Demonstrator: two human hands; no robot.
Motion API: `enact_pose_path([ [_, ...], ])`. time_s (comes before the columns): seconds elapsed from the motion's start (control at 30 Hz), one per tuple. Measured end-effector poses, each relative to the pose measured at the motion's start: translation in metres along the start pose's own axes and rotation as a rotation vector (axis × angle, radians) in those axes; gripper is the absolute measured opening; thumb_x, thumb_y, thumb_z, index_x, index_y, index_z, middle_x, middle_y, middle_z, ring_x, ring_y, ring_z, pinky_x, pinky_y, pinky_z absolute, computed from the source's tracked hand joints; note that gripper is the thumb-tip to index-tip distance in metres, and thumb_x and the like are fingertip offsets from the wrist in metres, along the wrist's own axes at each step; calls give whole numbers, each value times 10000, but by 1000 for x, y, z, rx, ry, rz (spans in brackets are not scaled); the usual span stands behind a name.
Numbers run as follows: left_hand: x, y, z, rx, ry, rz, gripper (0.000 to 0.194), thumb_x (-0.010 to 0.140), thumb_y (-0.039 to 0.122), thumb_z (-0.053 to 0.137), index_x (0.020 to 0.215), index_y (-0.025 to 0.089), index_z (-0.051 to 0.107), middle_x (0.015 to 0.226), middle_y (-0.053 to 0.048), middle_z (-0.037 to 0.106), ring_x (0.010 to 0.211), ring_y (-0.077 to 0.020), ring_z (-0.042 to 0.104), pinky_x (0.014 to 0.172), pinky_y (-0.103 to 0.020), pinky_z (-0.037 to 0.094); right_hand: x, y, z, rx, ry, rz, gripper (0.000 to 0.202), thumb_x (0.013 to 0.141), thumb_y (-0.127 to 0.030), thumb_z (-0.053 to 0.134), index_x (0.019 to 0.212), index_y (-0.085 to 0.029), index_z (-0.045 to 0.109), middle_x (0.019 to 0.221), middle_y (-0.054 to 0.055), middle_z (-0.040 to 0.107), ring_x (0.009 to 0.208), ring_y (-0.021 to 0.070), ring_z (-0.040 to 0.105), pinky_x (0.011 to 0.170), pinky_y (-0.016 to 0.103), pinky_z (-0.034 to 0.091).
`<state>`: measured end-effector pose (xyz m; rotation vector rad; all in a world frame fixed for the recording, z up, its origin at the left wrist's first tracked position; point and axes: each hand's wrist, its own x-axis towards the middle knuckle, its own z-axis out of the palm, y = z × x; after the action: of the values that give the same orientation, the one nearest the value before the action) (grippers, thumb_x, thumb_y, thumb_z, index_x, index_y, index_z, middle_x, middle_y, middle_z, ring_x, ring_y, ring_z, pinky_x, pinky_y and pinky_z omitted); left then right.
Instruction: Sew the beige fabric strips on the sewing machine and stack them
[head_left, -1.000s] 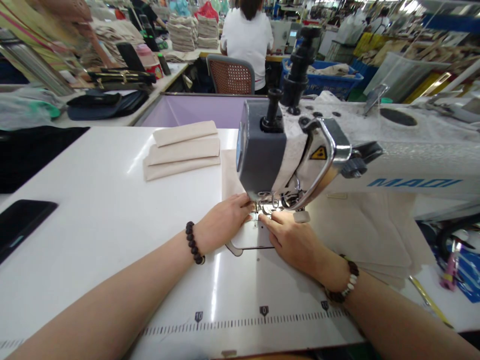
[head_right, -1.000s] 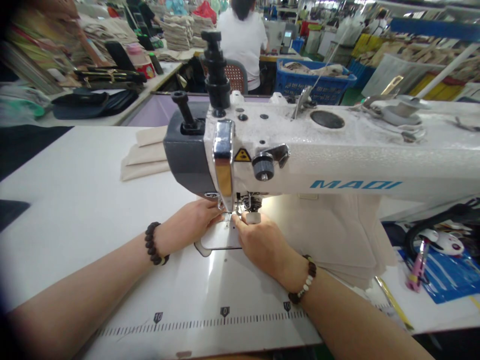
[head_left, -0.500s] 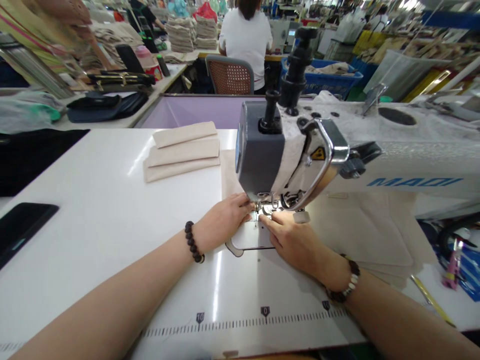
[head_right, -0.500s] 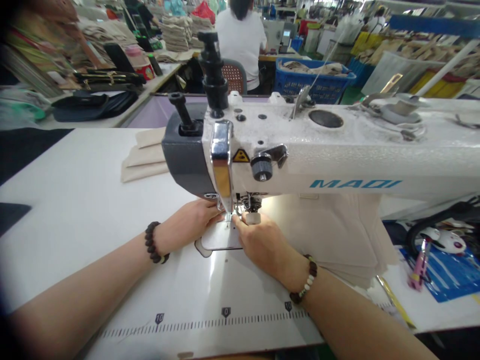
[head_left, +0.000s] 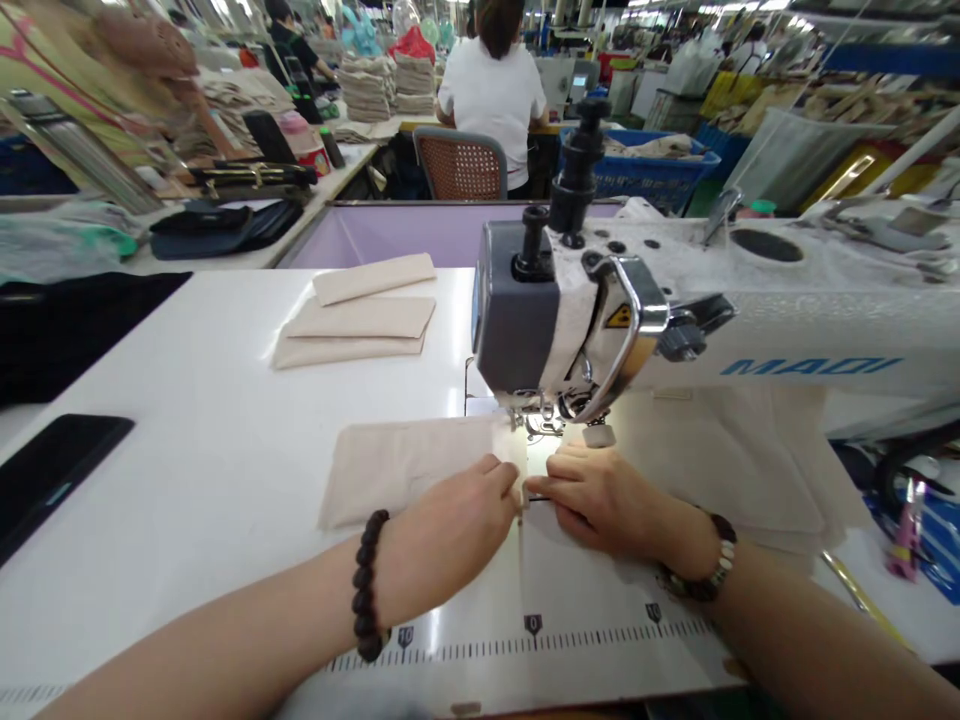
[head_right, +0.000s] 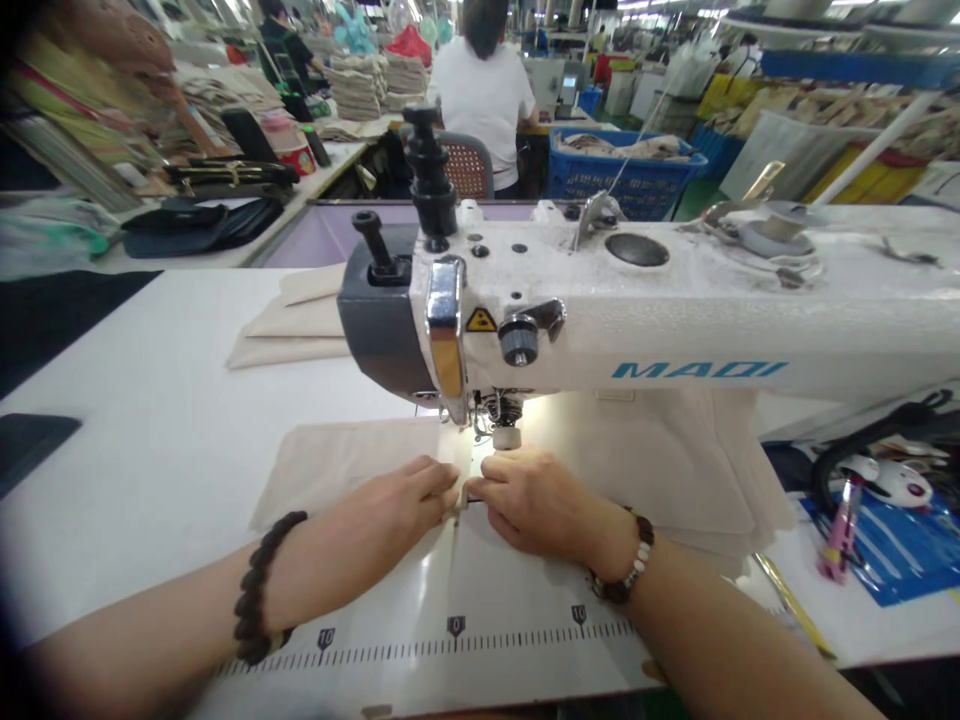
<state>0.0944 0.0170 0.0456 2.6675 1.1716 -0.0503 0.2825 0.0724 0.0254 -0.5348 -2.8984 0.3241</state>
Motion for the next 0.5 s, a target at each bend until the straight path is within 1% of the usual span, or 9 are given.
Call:
enact_pose_path([
  [0.17,0,1,9,-144,68,-46,216,895,85,370,792,126,556,815,-56,549,769,-158,502,671,-259,456,-1,1,-1,-10,-25,-63,196,812,-142,417,896,-169,592,697,16,519,627,155,409,573,296,284],
  [0.3,1,-2,11,-114,67,-36,239,894,97,365,782,140,572,782,-50,558,761,-168,512,665,-272,463,0,1,0,-43,-45,-86,192,826,-159,419,922,-158,585,718,23,528,640,160,413,584,307,289],
  [0.4,2,-5,10,-80,61,-43,243,875,81,380,759,145,583,776,-56,569,750,-180,515,646,-282,462,0,-1,2,-66,-47,-61,189,829,-143,419,924,-155,583,726,27,533,648,163,423,595,308,298],
  [0.5,3,-9,8,-90,77,-53,248,867,71,376,765,152,588,791,-58,576,764,-182,517,662,-285,466,2,-3,2,-70,-43,-6,181,826,-128,423,901,-154,586,727,30,538,657,164,439,601,303,310],
])
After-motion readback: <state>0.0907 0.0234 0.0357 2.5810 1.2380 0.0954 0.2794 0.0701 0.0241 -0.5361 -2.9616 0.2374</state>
